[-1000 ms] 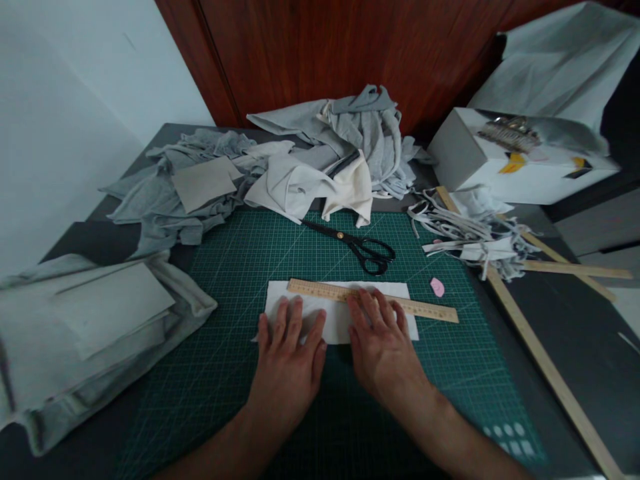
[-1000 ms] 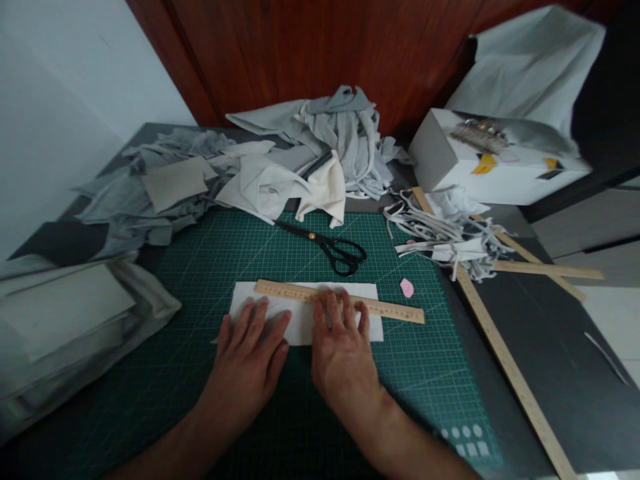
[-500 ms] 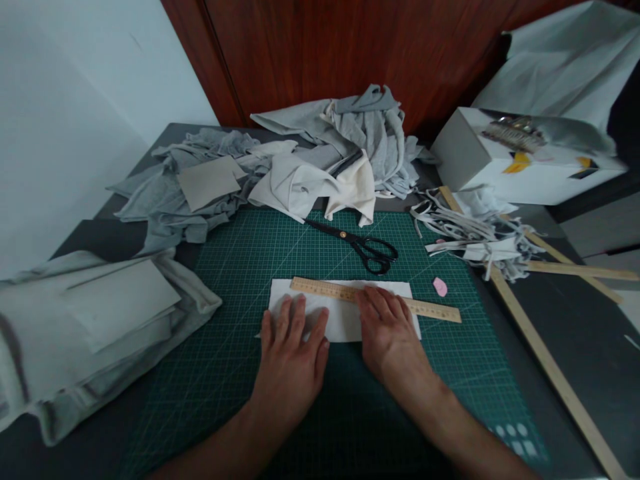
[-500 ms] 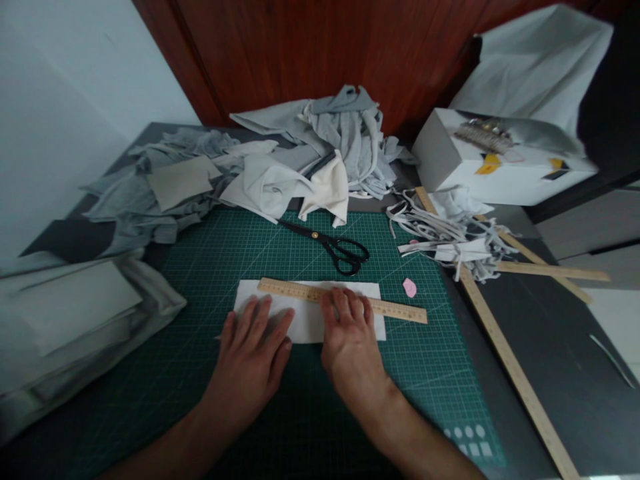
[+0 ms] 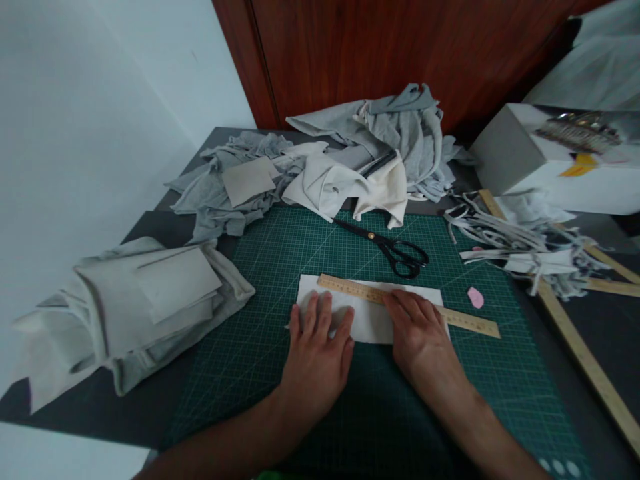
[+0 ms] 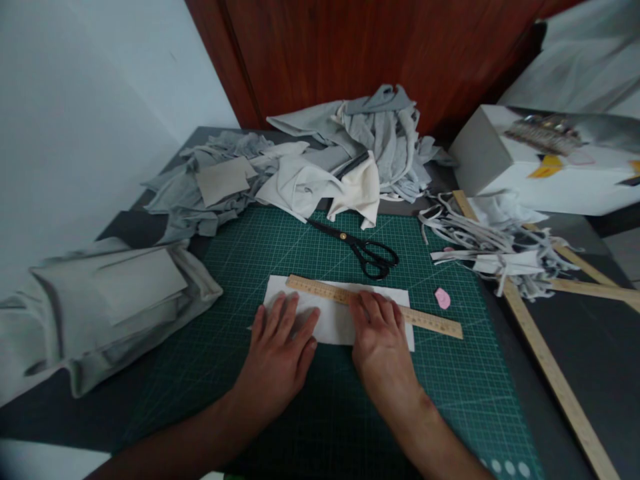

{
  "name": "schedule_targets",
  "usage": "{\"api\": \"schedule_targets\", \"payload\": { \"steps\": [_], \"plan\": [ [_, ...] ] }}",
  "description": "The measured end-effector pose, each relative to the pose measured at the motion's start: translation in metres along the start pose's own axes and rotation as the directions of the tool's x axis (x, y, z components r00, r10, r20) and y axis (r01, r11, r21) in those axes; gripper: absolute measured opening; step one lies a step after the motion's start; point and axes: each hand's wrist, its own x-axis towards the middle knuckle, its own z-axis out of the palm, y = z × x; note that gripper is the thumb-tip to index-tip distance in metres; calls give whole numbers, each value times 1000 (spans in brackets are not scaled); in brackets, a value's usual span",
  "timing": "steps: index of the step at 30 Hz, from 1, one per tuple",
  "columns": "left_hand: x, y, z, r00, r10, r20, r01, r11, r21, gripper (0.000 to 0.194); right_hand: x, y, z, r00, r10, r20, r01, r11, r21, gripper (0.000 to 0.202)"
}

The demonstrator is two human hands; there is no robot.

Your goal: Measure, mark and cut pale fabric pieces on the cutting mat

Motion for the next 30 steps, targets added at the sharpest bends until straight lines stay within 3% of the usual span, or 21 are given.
{"api": "schedule_targets", "payload": {
  "steps": [22,30],
  "plan": [
    [5,-5,-4,1000,9,10,-8,1000,-27,41,6,13,-4,1000,-21,20,20,998,66,43],
    [13,-8,-8,998,21,-62,-24,998,-53,34,10,28,-10,999,31,12,-32,996,83,50]
  ]
}}
